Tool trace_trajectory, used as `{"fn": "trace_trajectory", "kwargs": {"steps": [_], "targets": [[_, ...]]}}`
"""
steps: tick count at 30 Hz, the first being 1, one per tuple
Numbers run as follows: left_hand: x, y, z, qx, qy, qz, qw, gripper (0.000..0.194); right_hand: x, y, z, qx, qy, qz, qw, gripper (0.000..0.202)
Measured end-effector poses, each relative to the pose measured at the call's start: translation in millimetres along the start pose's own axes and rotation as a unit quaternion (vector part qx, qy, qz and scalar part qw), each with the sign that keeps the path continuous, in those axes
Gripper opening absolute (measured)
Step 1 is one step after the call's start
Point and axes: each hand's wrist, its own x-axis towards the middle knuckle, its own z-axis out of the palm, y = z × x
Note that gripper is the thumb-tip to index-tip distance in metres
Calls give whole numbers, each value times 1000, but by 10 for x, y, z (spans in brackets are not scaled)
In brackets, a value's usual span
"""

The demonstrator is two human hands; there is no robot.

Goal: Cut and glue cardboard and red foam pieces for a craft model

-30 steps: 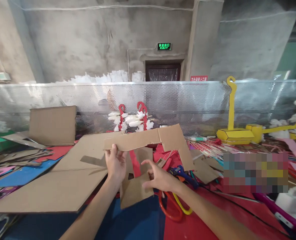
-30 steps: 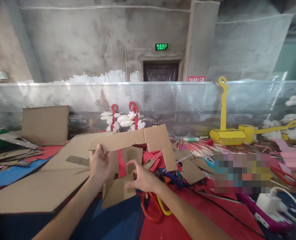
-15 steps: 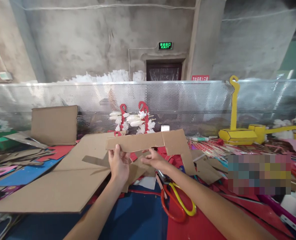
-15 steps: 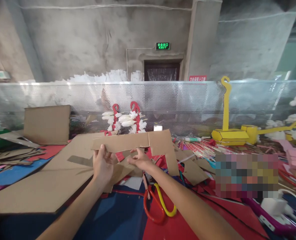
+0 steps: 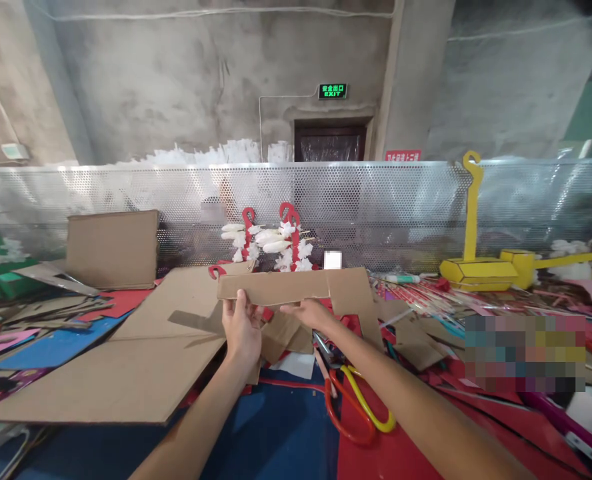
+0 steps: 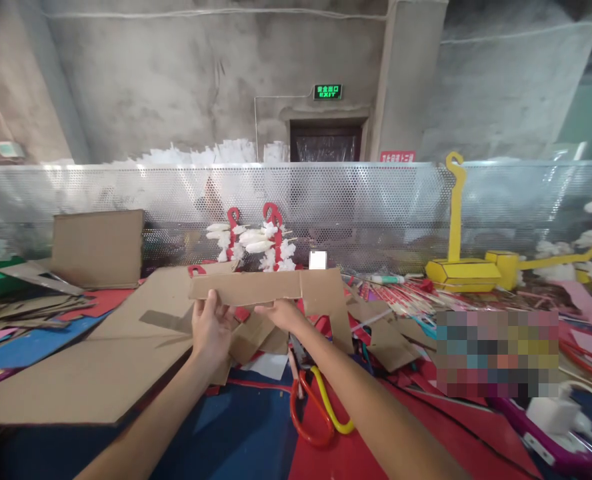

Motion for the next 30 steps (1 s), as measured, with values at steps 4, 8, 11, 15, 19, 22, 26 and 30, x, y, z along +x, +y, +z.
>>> {"fn": "trace_trajectory", "kwargs": {"steps": [4,8,11,15,19,22,26,30], "targets": [[-42,-21,22,-13,-13,9,1000,20,-388,-70,-24,253,13,-32,967,57],[-145,-52,59,-16,-32,-28,999,26,-596,-124,-69,529,74,31,845,50],[-193,-63,70,3,-88,-107,990,30,-582,-189,-153,529,94,19,843,49],[-146,-66,70,10,-113,-129,985,27,-560,-228,-334,452,48,-7,890,49],[-20,-40,68,-3,-9,-54,998,18,-684,-58,-616,294,19,-13,956,43],[27,-34,66,-18,12,-51,998,12,-843,152,-871,118,34,-42,992,29],[3,-90,48,-26,-14,-71,997,15,-1059,348,-1077,-48,-53,-48,996,22],[-32,-142,29,-17,-55,-77,995,16,-1154,423,-1028,-129,-137,-68,980,31]]}}
